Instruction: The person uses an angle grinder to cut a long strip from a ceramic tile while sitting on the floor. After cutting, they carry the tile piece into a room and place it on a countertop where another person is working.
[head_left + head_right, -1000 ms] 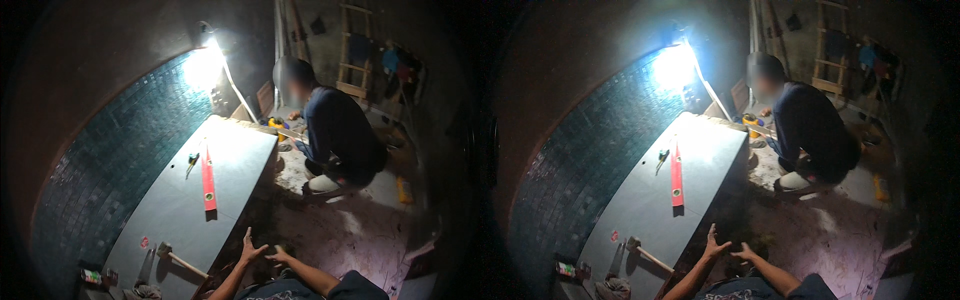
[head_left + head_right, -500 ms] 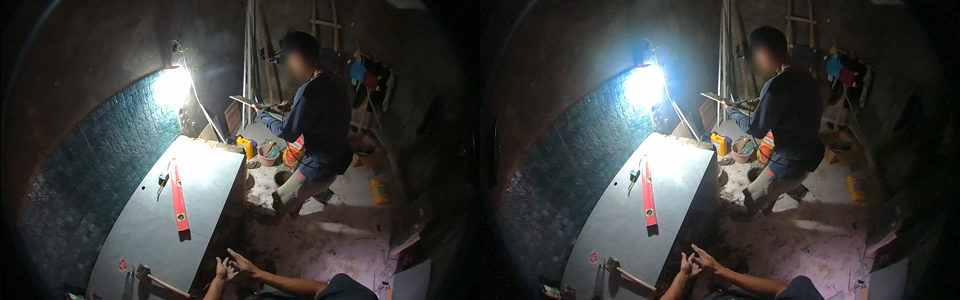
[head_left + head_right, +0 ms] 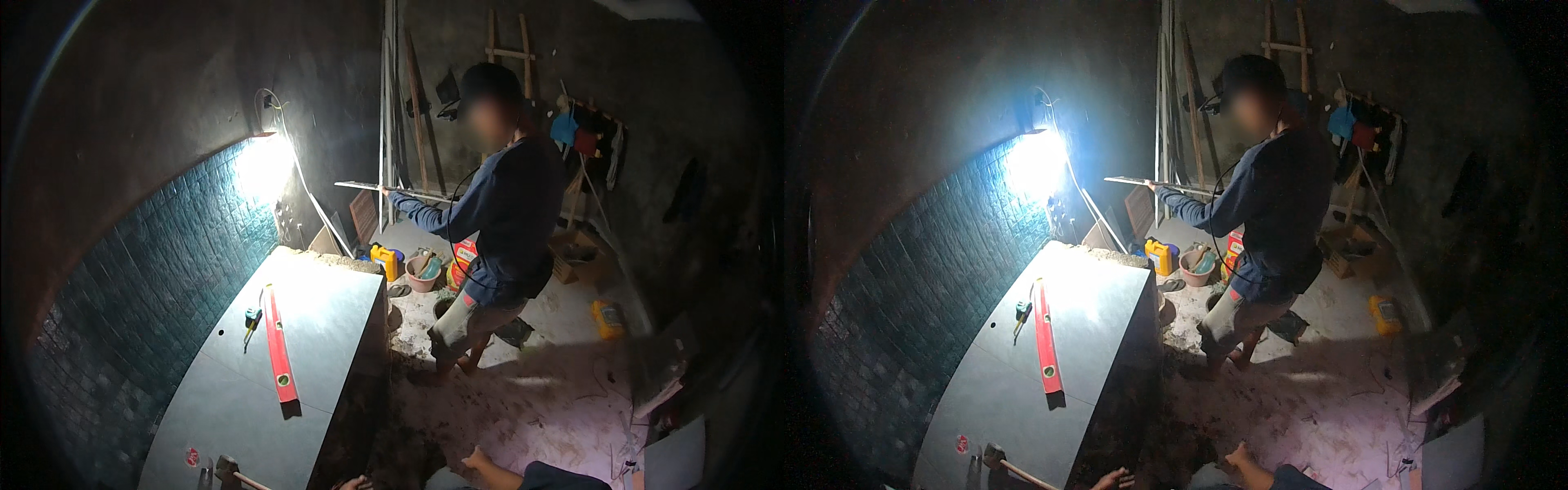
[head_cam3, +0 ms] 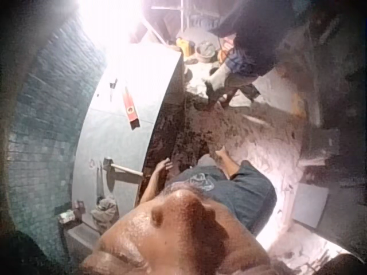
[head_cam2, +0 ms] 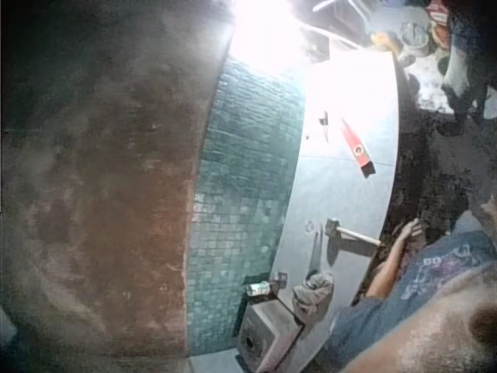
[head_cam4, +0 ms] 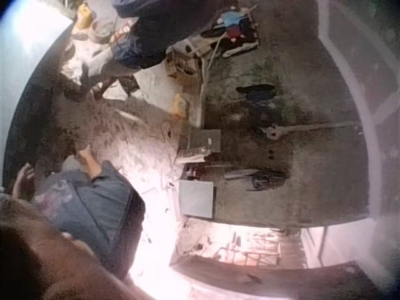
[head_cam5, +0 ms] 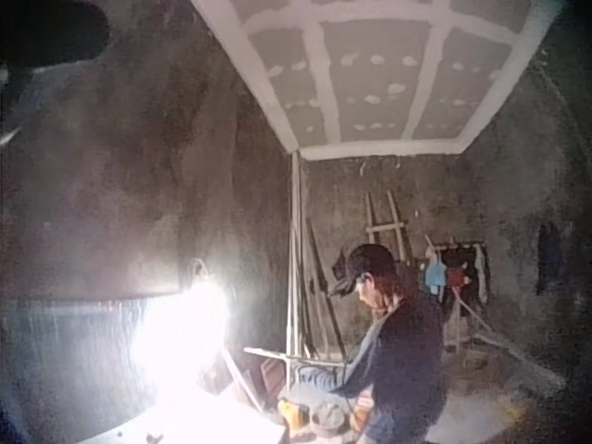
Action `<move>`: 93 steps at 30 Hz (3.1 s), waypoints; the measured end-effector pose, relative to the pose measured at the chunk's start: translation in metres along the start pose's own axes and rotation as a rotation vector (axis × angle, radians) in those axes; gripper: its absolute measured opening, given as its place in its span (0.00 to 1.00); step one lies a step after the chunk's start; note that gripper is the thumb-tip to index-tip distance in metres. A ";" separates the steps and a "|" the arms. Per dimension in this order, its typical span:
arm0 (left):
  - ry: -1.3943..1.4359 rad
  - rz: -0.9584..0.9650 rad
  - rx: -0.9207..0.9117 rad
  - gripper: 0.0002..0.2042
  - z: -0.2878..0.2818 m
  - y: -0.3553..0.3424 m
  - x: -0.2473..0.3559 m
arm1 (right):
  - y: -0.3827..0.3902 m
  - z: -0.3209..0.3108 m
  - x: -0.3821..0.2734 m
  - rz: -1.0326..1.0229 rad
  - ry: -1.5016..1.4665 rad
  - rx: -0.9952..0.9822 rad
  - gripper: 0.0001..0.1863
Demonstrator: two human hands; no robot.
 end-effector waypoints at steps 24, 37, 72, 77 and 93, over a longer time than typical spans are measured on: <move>-0.542 0.546 0.260 0.40 -0.010 0.001 -0.020 | -0.011 0.121 -0.128 -0.283 0.469 -0.499 0.38; -0.652 -0.090 0.269 0.27 -0.073 -0.025 -0.096 | -0.037 0.076 -0.067 -0.234 0.250 -0.153 0.28; -0.846 -0.395 0.236 0.27 -0.072 -0.037 -0.135 | -0.013 0.080 -0.050 -0.158 0.277 -0.137 0.29; -0.895 -0.458 0.232 0.28 -0.082 -0.039 -0.152 | 0.009 0.081 -0.053 -0.183 0.273 -0.219 0.29; -0.939 -0.221 0.186 0.32 -0.044 -0.045 -0.115 | 0.015 0.078 -0.060 -0.227 0.309 -0.169 0.29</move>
Point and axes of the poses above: each hand's wrist, its own y-axis away from the middle knuckle, its own z-axis out of the palm, x = y × z, the point moved 6 cm from there along -y, towards the middle knuckle, and after that the axes turned 9 degrees about -y, right-handed, at the moved point
